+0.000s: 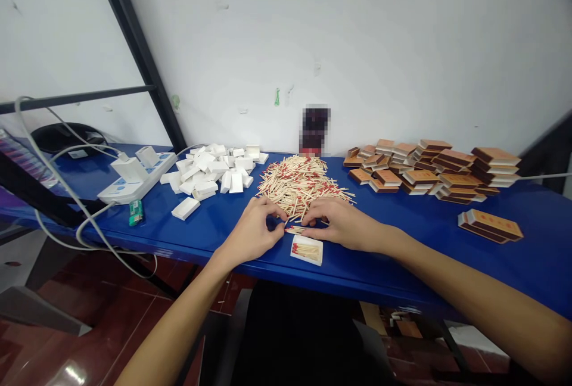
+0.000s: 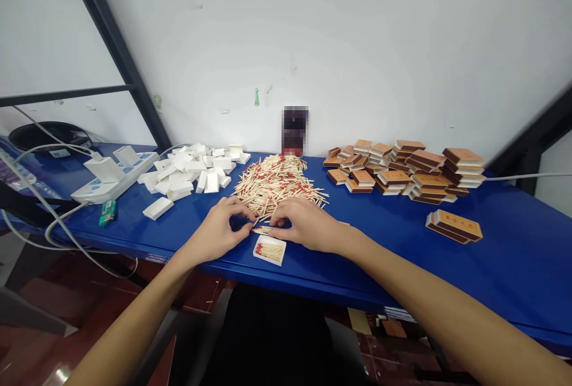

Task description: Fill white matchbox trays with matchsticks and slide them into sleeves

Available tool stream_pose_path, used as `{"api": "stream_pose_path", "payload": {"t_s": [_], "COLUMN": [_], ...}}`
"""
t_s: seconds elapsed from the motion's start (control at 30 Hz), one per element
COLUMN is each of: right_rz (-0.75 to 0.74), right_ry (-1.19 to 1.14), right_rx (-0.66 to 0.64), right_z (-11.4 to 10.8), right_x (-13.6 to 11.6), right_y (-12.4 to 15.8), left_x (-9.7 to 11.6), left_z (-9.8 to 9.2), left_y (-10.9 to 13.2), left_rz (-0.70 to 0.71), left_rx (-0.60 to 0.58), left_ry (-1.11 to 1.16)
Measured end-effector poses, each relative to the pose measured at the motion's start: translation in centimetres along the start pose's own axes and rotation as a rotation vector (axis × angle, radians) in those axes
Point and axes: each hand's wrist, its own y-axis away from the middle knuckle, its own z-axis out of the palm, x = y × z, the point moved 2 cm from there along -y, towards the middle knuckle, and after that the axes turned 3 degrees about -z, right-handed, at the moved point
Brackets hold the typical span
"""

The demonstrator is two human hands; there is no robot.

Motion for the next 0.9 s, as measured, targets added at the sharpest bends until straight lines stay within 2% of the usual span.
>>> {"api": "stream_pose_path", "payload": {"t_s": [0.47, 0.9], "right_rz": [0.026, 0.068], "right_ry": [0.053, 0.001], "right_rx": [-0.007, -0.028], "right_z": [-0.14, -0.72], "right_x": [0.04, 0.23], "right_y": [0.29, 0.56], "left_x": [0.17, 0.56], "left_z": [0.28, 0.13], "left_y": [0.27, 0.17], "left_rz": [0.012, 0.038], "left_rx": [-0.069, -0.072], "left_ry": [-0.044, -0.065]}}
